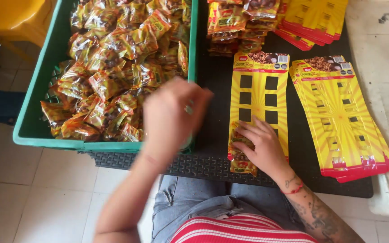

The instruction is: Inserting individual snack packets into slots on a cardboard display strip for retail display

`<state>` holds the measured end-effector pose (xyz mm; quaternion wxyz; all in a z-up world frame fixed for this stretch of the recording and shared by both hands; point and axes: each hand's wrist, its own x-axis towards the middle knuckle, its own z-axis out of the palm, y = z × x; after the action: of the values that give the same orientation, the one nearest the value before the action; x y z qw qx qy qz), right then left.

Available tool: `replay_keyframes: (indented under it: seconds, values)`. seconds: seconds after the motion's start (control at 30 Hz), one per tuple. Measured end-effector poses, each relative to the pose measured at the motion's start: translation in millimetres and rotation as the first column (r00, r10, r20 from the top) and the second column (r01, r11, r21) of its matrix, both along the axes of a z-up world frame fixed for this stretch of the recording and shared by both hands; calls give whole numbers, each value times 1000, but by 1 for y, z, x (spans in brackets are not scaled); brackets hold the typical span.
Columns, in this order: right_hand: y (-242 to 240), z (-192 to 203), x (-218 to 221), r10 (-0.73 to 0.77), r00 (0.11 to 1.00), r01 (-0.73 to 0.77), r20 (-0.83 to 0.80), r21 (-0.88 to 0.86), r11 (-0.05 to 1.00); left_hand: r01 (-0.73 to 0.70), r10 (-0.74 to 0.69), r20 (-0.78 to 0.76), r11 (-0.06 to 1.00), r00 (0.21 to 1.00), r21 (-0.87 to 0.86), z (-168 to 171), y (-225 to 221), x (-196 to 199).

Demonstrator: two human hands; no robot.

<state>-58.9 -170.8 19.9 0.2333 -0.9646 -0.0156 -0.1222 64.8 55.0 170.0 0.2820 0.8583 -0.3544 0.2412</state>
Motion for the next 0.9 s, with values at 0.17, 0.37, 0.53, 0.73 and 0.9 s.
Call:
replay_keyframes:
  seconds: [0.17, 0.37, 0.53, 0.73, 0.9]
  values:
    - [19, 48, -5, -119, 957, 92, -265, -114, 989, -27, 99, -162, 916, 982, 399, -70, 56, 141]
    - [7, 38, -8, -115, 985, 121, -129, 40, 992, -21, 63, -96, 921, 993, 390, -99, 57, 185]
    - [0, 59, -7, -79, 997, 50, 11, 689, 723, 93, -94, 133, 996, 987, 10, -1, 19, 61]
    - [-11, 38, -4, 68, 997, -49, 43, 995, 83, 559, -578, -97, 812, 810, -168, -21, -38, -47]
    - [-13, 34, -13, -159, 987, 3, 17, 992, 123, 133, -625, -493, 690, 605, -712, -47, -51, -61]
